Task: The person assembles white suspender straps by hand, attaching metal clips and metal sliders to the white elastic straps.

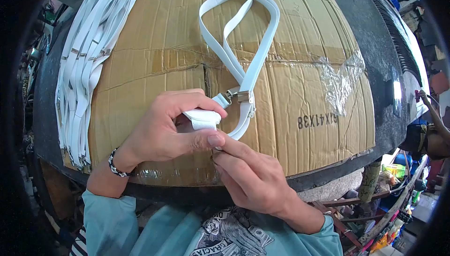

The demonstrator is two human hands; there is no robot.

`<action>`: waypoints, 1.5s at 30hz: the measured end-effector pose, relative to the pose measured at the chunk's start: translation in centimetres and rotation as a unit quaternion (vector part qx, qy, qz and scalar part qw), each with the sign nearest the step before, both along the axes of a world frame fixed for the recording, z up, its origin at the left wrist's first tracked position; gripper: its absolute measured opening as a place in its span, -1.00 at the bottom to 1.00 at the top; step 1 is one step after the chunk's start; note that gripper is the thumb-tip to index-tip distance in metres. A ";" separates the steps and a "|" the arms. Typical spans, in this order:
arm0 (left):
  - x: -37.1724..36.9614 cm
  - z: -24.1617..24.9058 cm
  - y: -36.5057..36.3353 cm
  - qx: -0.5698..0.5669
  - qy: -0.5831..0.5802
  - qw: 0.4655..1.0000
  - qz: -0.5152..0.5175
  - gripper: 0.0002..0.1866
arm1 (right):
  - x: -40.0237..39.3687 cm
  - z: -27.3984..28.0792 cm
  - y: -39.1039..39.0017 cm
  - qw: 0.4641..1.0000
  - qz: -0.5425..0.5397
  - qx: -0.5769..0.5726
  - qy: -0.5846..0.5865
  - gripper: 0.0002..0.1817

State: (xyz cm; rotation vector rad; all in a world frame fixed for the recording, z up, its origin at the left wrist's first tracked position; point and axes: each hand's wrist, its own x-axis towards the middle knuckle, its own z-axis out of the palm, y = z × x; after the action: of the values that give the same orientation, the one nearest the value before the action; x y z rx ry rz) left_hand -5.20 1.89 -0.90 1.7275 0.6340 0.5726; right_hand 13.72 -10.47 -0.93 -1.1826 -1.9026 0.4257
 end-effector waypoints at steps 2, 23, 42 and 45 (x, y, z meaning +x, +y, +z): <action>0.3 0.1 -0.2 0.036 -0.018 0.999 -0.013 -0.64 | 0.7 0.1 -0.4 0.998 0.001 -0.026 0.054 -0.72; 0.0 -0.5 0.0 0.122 -0.021 0.986 -0.114 -0.52 | 2.1 2.8 3.9 0.999 0.046 0.000 0.013 -0.71; 0.4 -1.9 -0.4 0.117 -0.070 0.985 -0.105 -0.57 | 1.9 3.0 4.5 0.997 0.071 0.003 -0.007 -0.68; 0.2 -1.2 -0.3 0.116 -0.034 0.985 -0.123 -0.57 | 2.2 3.1 4.0 0.997 0.068 -0.018 -0.036 -0.67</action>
State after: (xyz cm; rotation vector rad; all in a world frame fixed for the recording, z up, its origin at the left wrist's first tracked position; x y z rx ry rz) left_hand -4.97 1.63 -2.11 1.9602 0.3064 0.5446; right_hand 15.93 -6.51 2.12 -1.1069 -2.0528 0.4984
